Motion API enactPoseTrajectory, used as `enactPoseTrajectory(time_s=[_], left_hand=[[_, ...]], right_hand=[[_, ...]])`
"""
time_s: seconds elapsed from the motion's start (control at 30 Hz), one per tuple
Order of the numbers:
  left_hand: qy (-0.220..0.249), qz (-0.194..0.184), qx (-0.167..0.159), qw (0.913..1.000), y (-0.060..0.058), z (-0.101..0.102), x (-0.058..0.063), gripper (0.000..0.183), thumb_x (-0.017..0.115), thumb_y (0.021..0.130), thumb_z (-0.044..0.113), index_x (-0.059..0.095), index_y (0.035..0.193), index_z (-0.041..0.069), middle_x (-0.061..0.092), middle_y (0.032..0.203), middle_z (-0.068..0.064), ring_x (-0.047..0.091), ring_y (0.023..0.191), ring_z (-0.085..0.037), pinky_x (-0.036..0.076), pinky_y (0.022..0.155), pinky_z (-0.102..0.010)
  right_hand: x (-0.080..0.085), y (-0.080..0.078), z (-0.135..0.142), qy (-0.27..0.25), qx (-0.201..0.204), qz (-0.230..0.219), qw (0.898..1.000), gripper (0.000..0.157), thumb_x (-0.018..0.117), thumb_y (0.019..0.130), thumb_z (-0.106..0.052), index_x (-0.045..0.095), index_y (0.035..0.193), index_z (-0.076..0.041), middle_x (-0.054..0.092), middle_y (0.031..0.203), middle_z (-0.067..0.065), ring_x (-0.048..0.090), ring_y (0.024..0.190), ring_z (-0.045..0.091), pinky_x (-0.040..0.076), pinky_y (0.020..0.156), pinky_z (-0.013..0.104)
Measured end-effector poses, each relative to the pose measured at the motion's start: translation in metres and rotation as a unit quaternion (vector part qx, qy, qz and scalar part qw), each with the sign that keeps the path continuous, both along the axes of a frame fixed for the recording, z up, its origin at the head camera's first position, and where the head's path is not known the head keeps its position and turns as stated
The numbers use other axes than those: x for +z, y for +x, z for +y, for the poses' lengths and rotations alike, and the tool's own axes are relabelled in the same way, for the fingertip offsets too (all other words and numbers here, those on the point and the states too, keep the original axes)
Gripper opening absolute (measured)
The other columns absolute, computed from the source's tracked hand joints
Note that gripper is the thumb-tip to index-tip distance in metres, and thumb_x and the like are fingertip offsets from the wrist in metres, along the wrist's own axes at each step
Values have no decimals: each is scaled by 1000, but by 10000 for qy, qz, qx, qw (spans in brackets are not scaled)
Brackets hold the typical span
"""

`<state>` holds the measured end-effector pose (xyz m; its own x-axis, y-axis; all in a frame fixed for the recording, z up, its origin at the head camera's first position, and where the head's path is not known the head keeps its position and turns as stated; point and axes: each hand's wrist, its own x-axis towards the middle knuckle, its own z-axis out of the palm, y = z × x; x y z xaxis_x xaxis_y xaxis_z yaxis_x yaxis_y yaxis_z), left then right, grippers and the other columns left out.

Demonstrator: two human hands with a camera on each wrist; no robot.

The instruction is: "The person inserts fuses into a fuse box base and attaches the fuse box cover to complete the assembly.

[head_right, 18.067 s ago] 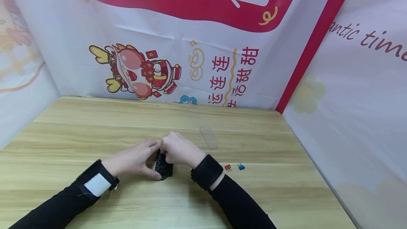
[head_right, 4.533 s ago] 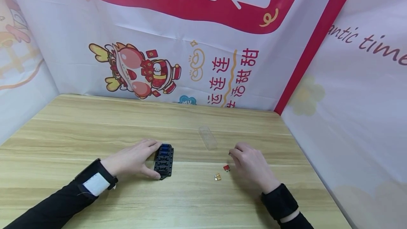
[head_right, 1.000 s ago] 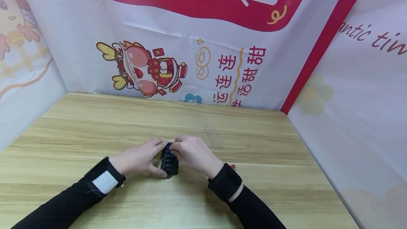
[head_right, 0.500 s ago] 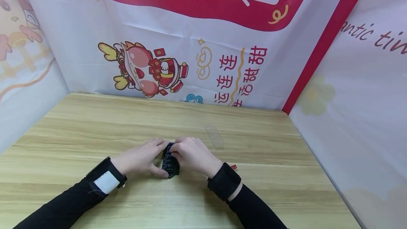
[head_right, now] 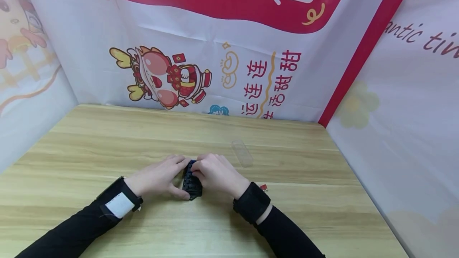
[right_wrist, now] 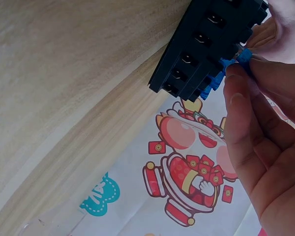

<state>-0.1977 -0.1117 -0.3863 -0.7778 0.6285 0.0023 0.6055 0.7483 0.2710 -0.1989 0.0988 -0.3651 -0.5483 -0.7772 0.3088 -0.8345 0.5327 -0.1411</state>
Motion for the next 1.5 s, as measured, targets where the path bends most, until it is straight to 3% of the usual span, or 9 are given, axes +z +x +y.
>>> enactPoseTrajectory(time_s=[1.5], left_hand=[[-19, 62, 41, 10000, 2, 1, -1, 96, 69, 70, 67, 43, 142, 9, 47, 133, -7, 43, 116, -17, 37, 98, -33]], right_hand=[[-6, 3, -4, 105, -58, 265, 9996, 8, 69, 87, -17, 74, 92, -14, 59, 84, -7, 54, 74, 0, 43, 65, 11]])
